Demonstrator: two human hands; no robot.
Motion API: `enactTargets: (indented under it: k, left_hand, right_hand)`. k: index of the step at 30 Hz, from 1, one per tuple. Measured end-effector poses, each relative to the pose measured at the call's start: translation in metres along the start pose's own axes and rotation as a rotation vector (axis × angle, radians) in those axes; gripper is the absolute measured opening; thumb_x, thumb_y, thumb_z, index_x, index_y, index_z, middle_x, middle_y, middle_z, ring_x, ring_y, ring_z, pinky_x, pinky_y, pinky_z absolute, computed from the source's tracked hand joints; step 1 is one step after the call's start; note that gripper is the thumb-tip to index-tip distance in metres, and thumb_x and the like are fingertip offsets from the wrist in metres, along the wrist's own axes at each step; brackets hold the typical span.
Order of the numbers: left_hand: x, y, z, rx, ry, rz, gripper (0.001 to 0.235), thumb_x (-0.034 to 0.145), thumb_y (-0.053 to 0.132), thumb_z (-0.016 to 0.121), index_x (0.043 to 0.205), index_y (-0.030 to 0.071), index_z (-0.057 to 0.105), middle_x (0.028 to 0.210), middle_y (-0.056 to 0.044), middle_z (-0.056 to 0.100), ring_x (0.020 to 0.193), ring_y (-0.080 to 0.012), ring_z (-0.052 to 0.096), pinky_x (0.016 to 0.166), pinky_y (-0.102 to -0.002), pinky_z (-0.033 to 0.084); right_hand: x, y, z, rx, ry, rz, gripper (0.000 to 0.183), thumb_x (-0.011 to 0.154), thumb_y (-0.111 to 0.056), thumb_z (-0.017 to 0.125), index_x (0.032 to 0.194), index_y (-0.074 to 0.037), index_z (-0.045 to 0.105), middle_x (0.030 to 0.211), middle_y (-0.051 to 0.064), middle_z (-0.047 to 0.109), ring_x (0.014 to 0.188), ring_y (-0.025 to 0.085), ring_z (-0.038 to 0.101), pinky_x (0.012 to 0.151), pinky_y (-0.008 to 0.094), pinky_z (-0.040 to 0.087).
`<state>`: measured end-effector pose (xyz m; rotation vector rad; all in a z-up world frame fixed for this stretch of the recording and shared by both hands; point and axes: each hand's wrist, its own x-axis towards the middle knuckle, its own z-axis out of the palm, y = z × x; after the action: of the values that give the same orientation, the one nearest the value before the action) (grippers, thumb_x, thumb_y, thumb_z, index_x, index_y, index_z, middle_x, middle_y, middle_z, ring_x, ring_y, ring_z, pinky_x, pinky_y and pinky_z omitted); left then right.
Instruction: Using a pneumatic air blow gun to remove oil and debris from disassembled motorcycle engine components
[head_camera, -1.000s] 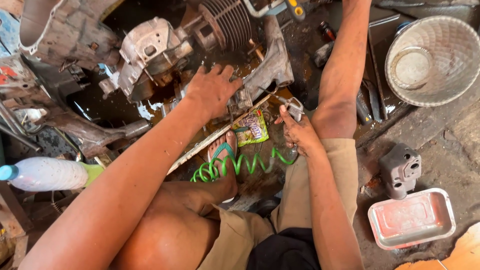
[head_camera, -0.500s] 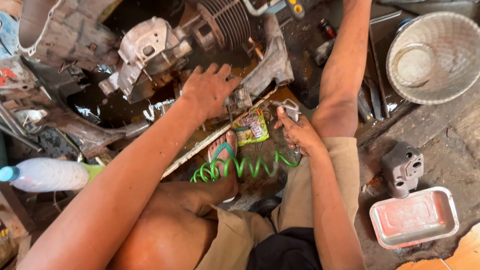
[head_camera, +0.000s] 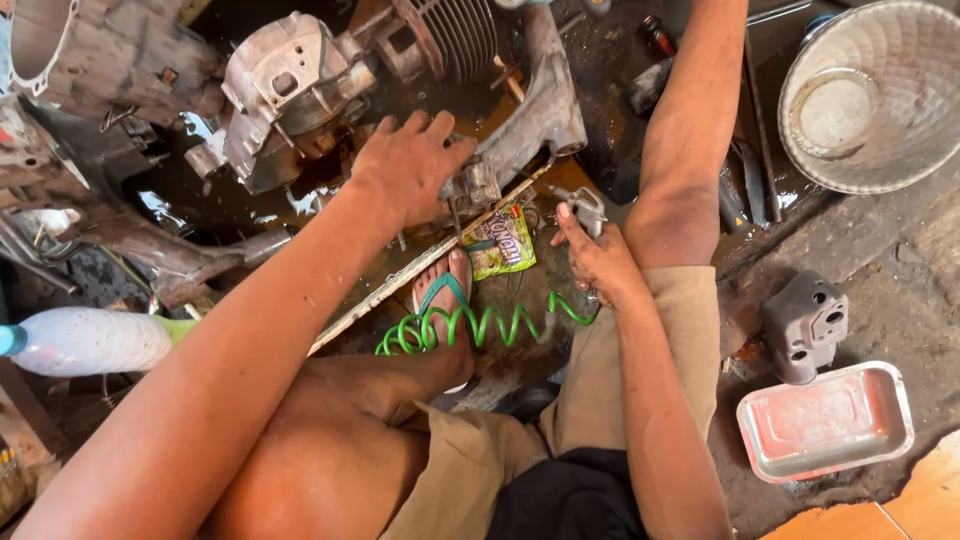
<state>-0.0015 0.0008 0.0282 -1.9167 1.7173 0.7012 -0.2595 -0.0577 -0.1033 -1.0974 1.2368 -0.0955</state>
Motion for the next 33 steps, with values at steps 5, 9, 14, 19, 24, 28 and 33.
enactTargets:
  k: [5, 9, 14, 19, 24, 28, 33]
  left_hand:
    - [-0.004, 0.001, -0.009, 0.003, -0.017, 0.0, 0.077, 0.085, 0.035, 0.081, 0.152, 0.018, 0.047, 0.148, -0.016, 0.045, 0.141, -0.0376, 0.045, 0.112, -0.058, 0.04]
    - [0.001, -0.003, 0.001, 0.03, -0.003, 0.015, 0.078, 0.086, 0.038, 0.079, 0.153, 0.017, 0.046, 0.148, -0.015, 0.044, 0.139, -0.0376, 0.046, 0.11, -0.057, 0.042]
    - [0.002, -0.002, 0.004, -0.005, 0.01, 0.005, 0.076, 0.084, 0.036, 0.081, 0.151, 0.018, 0.049, 0.146, -0.016, 0.046, 0.138, -0.0378, 0.047, 0.11, -0.057, 0.041]
    - [0.004, -0.003, 0.006, 0.003, 0.009, 0.006, 0.076, 0.084, 0.036, 0.081, 0.15, 0.018, 0.05, 0.145, -0.015, 0.047, 0.137, -0.0373, 0.047, 0.109, -0.057, 0.042]
    - [0.002, -0.003, 0.005, -0.011, 0.031, 0.001, 0.074, 0.083, 0.034, 0.082, 0.149, 0.018, 0.052, 0.142, -0.015, 0.05, 0.135, -0.0371, 0.05, 0.108, -0.056, 0.042]
    - [0.001, -0.002, 0.003, -0.007, 0.031, 0.004, 0.077, 0.082, 0.035, 0.083, 0.15, 0.017, 0.051, 0.143, -0.016, 0.049, 0.136, -0.0377, 0.049, 0.11, -0.057, 0.042]
    - [-0.001, -0.003, 0.003, -0.027, 0.034, 0.009, 0.075, 0.082, 0.032, 0.083, 0.149, 0.016, 0.052, 0.142, -0.017, 0.051, 0.135, -0.0386, 0.051, 0.111, -0.058, 0.042]
  right_hand:
    - [0.002, -0.003, 0.005, 0.071, 0.124, -0.089, 0.053, 0.1, -0.048, 0.068, 0.08, 0.001, 0.07, 0.043, 0.007, 0.04, 0.029, 0.015, 0.038, 0.028, 0.028, 0.036]
    - [0.013, 0.016, 0.005, 0.018, 0.086, -0.106, 0.054, 0.1, -0.046, 0.069, 0.076, 0.002, 0.07, 0.041, 0.008, 0.04, 0.026, 0.017, 0.039, 0.025, 0.03, 0.037]
    - [0.01, 0.008, 0.008, 0.131, 0.21, -0.153, 0.052, 0.102, -0.045, 0.067, 0.078, 0.001, 0.069, 0.042, 0.005, 0.041, 0.029, 0.013, 0.04, 0.027, 0.026, 0.037]
    - [0.023, 0.026, 0.009, 0.111, 0.235, -0.146, 0.05, 0.098, -0.047, 0.073, 0.078, -0.001, 0.071, 0.044, 0.007, 0.042, 0.029, 0.014, 0.039, 0.026, 0.028, 0.036]
    - [0.012, 0.002, 0.013, 0.145, 0.292, -0.169, 0.052, 0.101, -0.046, 0.069, 0.077, 0.0, 0.068, 0.043, 0.007, 0.041, 0.029, 0.014, 0.04, 0.027, 0.027, 0.036]
    - [0.016, -0.005, 0.013, 0.276, 0.316, -0.176, 0.045, 0.101, -0.045, 0.067, 0.089, -0.003, 0.072, 0.043, 0.005, 0.039, 0.03, 0.013, 0.04, 0.028, 0.026, 0.037]
    - [0.009, -0.014, 0.012, 0.294, 0.263, -0.138, 0.044, 0.101, -0.047, 0.065, 0.102, -0.003, 0.07, 0.049, 0.002, 0.039, 0.033, 0.01, 0.04, 0.031, 0.026, 0.039]
